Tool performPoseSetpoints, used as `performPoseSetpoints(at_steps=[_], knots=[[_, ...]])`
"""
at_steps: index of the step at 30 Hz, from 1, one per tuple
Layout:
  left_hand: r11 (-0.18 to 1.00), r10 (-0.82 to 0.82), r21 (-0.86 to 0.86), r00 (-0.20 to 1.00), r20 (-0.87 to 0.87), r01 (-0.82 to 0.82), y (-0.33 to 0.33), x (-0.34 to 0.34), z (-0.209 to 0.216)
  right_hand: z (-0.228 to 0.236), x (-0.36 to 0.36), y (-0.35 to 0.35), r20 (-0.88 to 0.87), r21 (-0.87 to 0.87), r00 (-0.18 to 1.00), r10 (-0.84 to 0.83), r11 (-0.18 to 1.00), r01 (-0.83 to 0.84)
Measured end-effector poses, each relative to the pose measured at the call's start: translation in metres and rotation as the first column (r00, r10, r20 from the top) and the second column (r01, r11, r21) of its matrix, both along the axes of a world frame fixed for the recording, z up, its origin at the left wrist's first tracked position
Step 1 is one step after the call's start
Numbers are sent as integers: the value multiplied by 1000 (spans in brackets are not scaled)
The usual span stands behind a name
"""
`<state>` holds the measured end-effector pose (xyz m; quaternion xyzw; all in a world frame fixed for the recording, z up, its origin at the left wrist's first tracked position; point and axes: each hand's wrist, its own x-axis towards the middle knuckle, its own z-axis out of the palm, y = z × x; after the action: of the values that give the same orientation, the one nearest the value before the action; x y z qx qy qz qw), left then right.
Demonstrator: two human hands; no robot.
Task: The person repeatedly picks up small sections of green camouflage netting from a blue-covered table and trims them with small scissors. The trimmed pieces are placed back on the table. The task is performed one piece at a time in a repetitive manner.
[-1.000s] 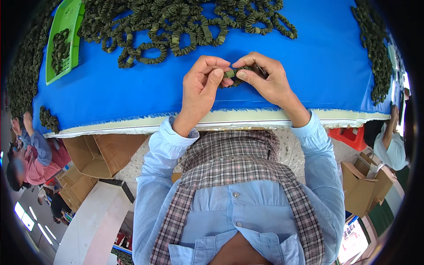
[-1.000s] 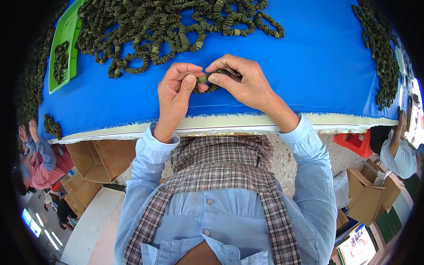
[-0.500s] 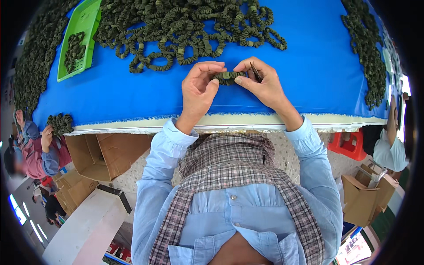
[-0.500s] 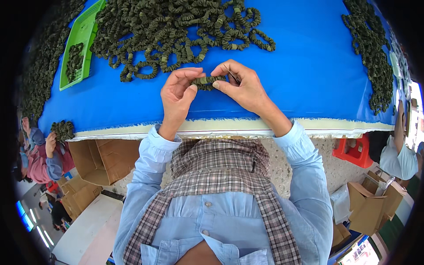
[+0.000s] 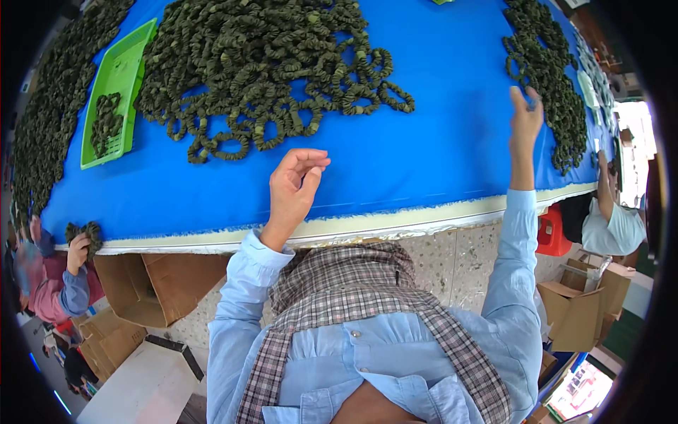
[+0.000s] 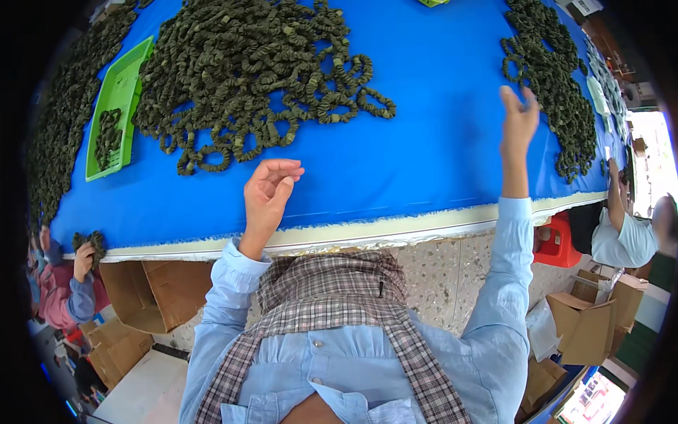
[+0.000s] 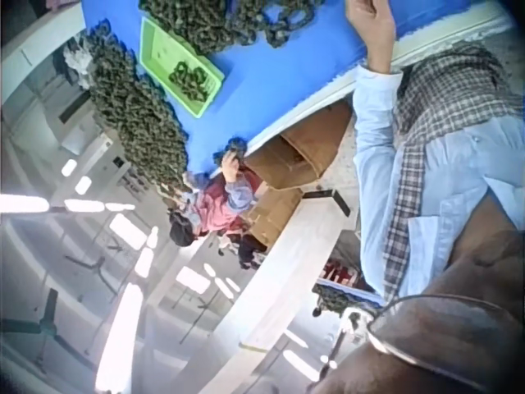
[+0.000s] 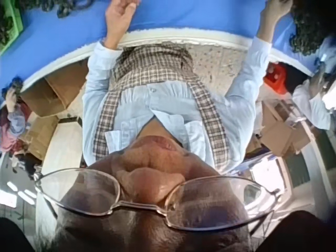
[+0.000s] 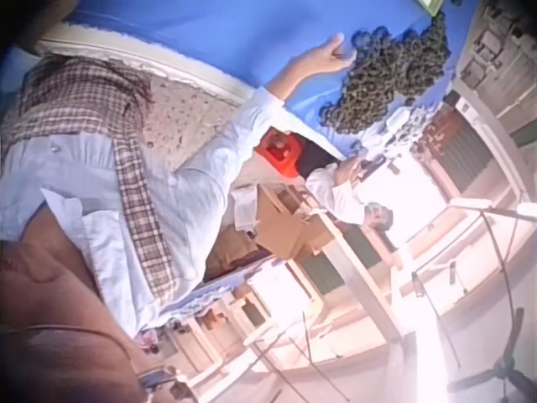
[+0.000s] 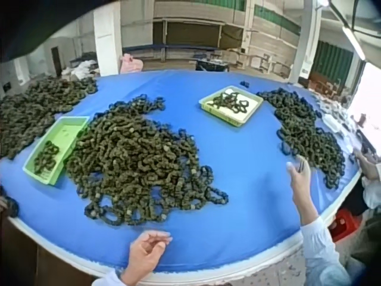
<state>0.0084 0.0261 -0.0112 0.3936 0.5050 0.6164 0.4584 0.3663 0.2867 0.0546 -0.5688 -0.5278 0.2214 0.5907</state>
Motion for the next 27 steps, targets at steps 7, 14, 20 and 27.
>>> performPoseSetpoints(at_steps=[7,14,20,27], knots=[[996,-3,-84,1000,-16,2,0,-1,5,-19,-106,-55,440,-367,586,680,732,-574],[976,-139,-172,990,-18,134,9,0,31,-15,-110,-74,474,-397,526,706,704,-589],[988,-80,-115,977,196,104,29,31,46,6,-123,-145,321,-354,502,803,594,-723],[994,-29,-88,941,337,62,8,24,42,1,-140,-174,152,-242,429,891,454,-857]])
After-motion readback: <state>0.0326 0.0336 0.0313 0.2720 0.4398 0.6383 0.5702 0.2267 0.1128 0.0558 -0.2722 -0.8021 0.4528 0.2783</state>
